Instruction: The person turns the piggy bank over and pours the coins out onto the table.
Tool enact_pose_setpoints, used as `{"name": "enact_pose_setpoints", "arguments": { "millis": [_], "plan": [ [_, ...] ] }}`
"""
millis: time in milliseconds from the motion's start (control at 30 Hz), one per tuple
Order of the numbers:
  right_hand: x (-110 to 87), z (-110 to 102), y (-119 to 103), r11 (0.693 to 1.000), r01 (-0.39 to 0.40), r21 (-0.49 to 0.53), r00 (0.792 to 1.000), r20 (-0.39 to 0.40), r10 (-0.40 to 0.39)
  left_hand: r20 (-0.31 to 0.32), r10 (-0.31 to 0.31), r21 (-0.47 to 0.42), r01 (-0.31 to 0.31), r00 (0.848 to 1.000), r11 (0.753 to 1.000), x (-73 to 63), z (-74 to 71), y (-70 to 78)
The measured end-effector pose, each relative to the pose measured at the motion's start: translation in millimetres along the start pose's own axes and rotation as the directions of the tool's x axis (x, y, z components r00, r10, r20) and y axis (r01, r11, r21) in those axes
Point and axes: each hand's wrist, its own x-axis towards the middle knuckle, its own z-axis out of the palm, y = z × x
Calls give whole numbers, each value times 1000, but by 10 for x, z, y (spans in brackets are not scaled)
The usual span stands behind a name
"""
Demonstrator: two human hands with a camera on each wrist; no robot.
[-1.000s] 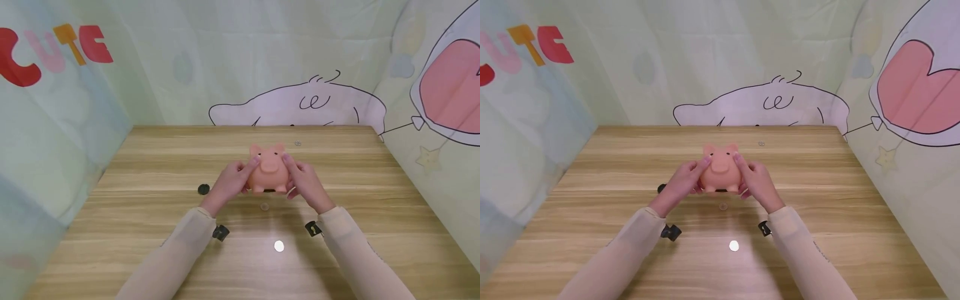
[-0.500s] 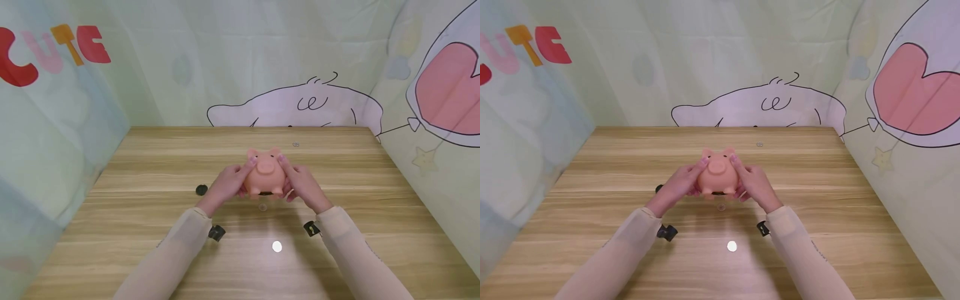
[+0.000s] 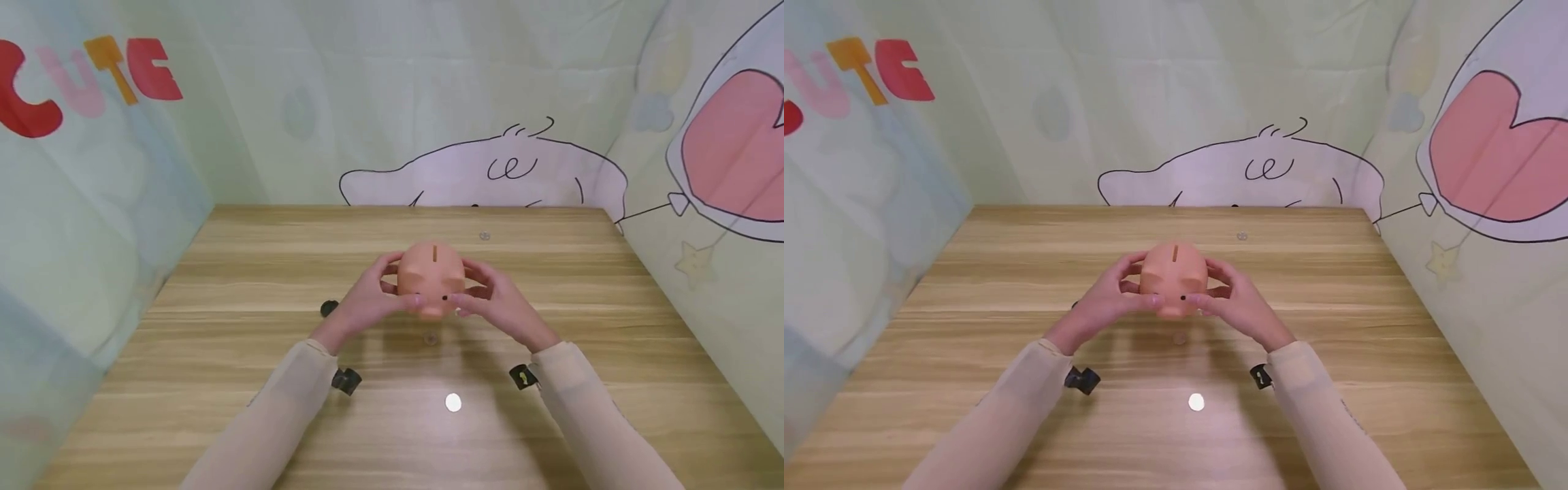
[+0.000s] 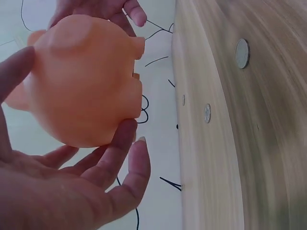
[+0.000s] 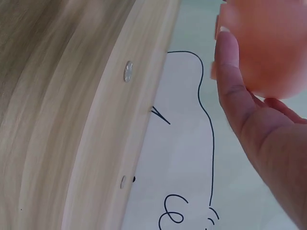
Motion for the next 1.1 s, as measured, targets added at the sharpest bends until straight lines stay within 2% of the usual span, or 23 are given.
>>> {"name": "enact_pose_setpoints", "arguments": {
  "millis": [200, 500, 633, 867, 1100],
  "plan": [
    [-4, 1, 53, 996, 64, -61, 998, -9, -64, -8, 45, -17, -45, 999, 999, -26, 7, -29],
    [-16, -3, 58, 995, 78, -62, 996, -34, -80, -21, 59, -30, -60, 998, 998, -21, 28, -42],
    [-27, -11, 42, 992, 121, -25, 991, -45, -122, -36, 93, -26, -94, 995, 995, -9, 41, -45],
    [-20, 14, 58, 968, 249, 41, 967, -71, -246, -80, 224, -17, -226, 971, 974, -3, 83, -72],
    [-24, 31, 69, 952, 305, 20, 950, -81, -302, -98, 283, -4, -285, 954, 958, -11, 105, -84]
  ]
}}
